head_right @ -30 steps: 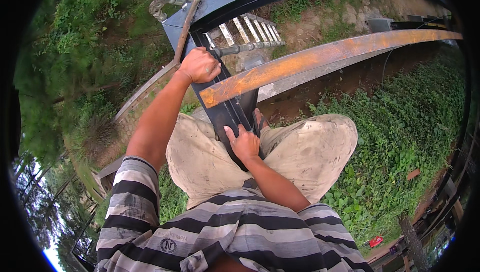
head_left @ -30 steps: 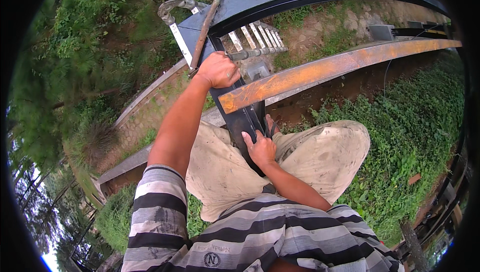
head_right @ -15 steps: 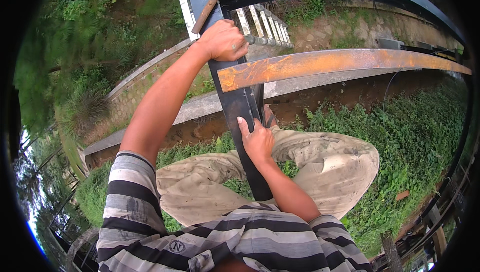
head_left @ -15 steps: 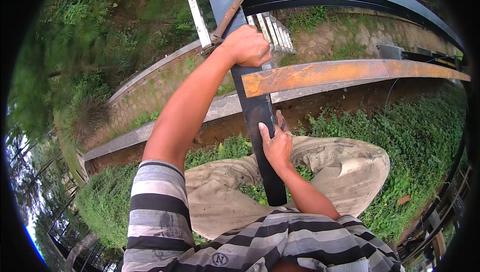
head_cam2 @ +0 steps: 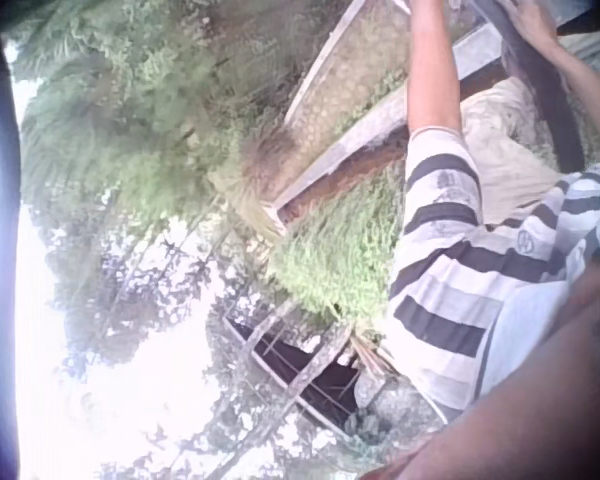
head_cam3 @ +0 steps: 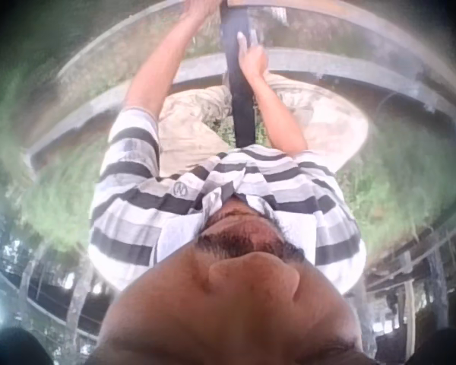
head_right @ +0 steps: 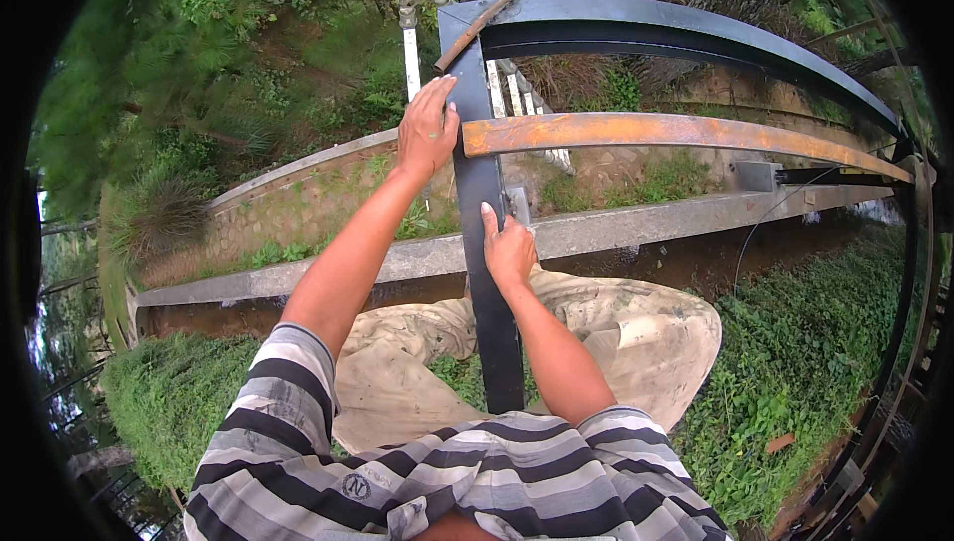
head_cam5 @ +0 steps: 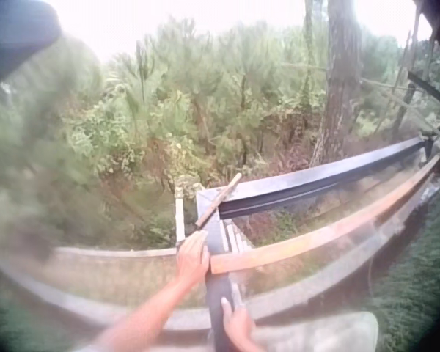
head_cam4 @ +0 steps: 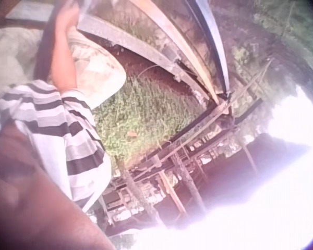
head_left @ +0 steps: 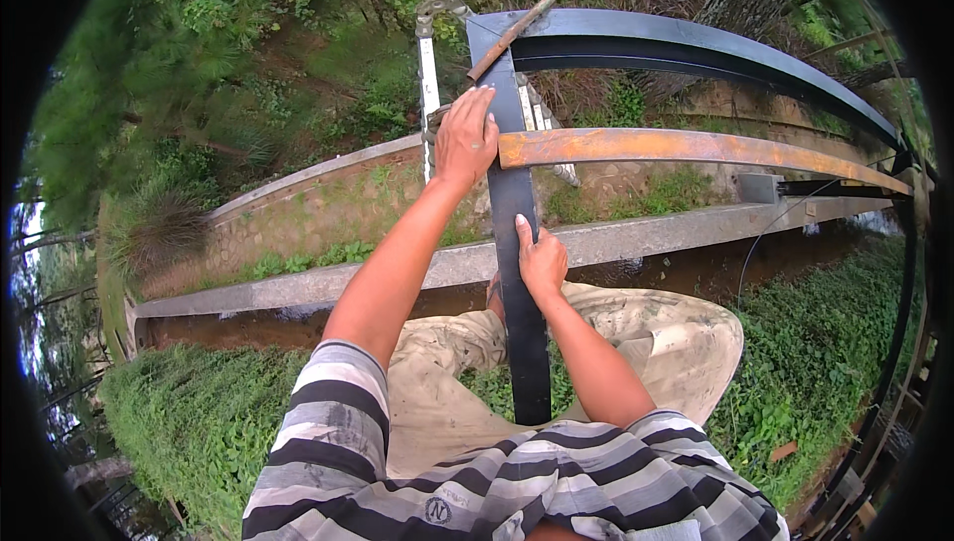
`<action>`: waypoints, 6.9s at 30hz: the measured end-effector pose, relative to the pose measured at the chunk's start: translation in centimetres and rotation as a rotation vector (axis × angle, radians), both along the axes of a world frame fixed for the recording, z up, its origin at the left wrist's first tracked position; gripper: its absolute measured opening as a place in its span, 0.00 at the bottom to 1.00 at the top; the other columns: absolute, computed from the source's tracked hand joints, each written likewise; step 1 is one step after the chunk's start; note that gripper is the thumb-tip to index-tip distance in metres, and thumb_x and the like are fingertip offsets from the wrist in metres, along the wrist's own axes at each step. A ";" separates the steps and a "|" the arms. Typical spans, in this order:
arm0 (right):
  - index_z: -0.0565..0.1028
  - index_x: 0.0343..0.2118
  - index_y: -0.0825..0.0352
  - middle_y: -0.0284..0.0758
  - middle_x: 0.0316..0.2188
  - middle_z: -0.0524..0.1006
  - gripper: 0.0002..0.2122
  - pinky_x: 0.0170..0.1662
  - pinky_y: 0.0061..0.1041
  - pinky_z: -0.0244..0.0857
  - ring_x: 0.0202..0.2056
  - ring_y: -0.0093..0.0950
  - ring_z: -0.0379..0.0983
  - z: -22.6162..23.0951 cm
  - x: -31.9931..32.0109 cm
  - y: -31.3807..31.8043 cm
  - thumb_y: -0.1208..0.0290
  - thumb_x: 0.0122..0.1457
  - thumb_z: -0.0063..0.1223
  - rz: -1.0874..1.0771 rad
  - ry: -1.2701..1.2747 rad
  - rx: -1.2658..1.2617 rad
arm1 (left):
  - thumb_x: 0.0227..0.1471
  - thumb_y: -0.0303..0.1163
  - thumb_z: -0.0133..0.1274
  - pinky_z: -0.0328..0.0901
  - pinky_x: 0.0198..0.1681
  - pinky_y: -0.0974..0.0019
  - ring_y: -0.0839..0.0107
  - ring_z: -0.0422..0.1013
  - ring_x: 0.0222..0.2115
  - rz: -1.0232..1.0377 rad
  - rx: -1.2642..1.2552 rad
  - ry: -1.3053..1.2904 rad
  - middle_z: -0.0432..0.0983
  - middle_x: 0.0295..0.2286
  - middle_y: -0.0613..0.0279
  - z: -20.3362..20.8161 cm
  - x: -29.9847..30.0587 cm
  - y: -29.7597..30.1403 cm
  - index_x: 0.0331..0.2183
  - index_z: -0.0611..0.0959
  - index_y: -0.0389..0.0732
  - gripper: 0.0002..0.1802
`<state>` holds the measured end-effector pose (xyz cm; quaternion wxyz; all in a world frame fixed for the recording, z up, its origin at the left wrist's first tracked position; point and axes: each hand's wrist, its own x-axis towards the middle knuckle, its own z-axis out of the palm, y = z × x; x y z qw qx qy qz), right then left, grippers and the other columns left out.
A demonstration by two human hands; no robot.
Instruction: The person positions and aligns a metal frame member over a concrete wall while using a wooden brace and then secures it with a handheld tool.
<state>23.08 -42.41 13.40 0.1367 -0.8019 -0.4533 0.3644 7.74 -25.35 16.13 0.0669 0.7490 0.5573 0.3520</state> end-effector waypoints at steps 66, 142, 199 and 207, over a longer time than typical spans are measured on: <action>0.81 0.39 0.78 0.63 0.34 0.81 0.31 0.44 0.56 0.71 0.40 0.63 0.79 -2.0 1.5 -16.0 0.46 0.73 0.43 0.144 0.024 0.111 | 0.71 0.53 0.38 0.71 0.45 0.36 0.35 0.80 0.36 0.629 -0.937 -0.247 0.83 0.31 0.34 -3.9 8.4 -36.7 0.36 0.84 0.36 0.31; 0.82 0.37 0.75 0.62 0.35 0.80 0.29 0.46 0.55 0.69 0.42 0.63 0.77 -2.5 2.0 -16.7 0.48 0.74 0.43 0.095 0.125 0.262 | 0.70 0.59 0.40 0.70 0.44 0.35 0.30 0.77 0.38 0.648 -0.959 -0.287 0.82 0.33 0.31 -3.2 10.8 -52.8 0.40 0.85 0.32 0.37; 0.78 0.42 0.69 0.59 0.37 0.81 0.27 0.46 0.58 0.68 0.43 0.62 0.77 -2.6 4.8 -31.7 0.46 0.74 0.38 0.249 -0.015 0.261 | 0.72 0.55 0.36 0.67 0.45 0.33 0.28 0.75 0.39 0.627 -0.361 -0.332 0.81 0.34 0.31 -6.3 11.6 -59.3 0.43 0.81 0.36 0.32; 0.69 0.68 0.63 0.59 0.34 0.82 0.29 0.43 0.57 0.71 0.38 0.60 0.80 -0.3 5.8 -48.9 0.46 0.74 0.37 0.187 -0.187 -0.021 | 0.70 0.58 0.37 0.69 0.46 0.35 0.32 0.78 0.38 0.589 -1.025 -0.231 0.82 0.33 0.31 -4.0 13.6 -75.1 0.46 0.84 0.36 0.35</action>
